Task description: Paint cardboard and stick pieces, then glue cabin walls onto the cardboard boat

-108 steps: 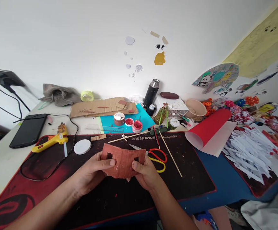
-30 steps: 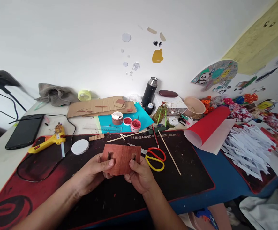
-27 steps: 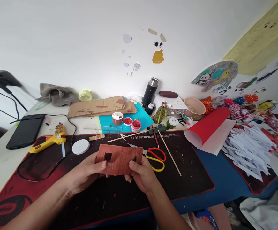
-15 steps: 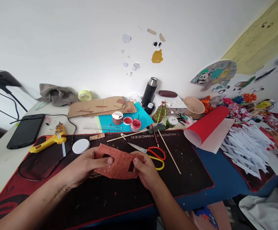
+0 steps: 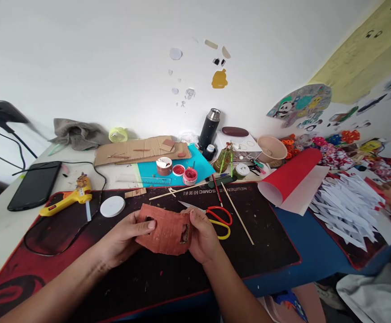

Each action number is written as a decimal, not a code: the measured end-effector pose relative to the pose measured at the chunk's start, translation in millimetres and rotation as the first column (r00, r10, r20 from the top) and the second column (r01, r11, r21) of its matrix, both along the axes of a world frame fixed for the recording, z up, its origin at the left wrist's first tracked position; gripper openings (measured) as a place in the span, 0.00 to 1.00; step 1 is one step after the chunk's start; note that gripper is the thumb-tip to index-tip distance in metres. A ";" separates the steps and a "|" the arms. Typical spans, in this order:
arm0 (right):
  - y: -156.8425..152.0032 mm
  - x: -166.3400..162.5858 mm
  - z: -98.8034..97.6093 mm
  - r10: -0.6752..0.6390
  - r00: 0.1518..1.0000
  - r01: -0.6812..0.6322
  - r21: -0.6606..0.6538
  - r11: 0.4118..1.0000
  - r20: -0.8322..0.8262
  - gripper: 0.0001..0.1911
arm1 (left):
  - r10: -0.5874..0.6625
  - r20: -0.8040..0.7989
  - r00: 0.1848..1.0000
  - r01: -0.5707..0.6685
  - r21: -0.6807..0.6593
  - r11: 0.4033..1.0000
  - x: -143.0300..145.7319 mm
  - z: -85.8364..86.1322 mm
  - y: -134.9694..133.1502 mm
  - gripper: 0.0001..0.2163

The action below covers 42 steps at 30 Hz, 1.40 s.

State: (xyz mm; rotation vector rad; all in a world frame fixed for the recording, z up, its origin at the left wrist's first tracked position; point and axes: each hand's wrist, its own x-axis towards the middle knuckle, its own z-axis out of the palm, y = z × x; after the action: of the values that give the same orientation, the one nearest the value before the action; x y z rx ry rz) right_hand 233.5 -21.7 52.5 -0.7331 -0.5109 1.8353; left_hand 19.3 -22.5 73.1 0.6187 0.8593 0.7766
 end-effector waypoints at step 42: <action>5.8 18.4 -0.5 0.022 0.947 -0.091 0.202 0.975 0.320 0.27 | 0.414 -0.013 0.910 -0.412 0.082 0.908 -38.2 34.4 18.7 0.19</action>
State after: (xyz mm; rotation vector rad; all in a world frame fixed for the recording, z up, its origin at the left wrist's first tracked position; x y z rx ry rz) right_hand 251.9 -15.9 52.0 -0.8755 -0.9334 1.6878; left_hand -18.9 -3.8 107.5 0.5214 1.0075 1.1924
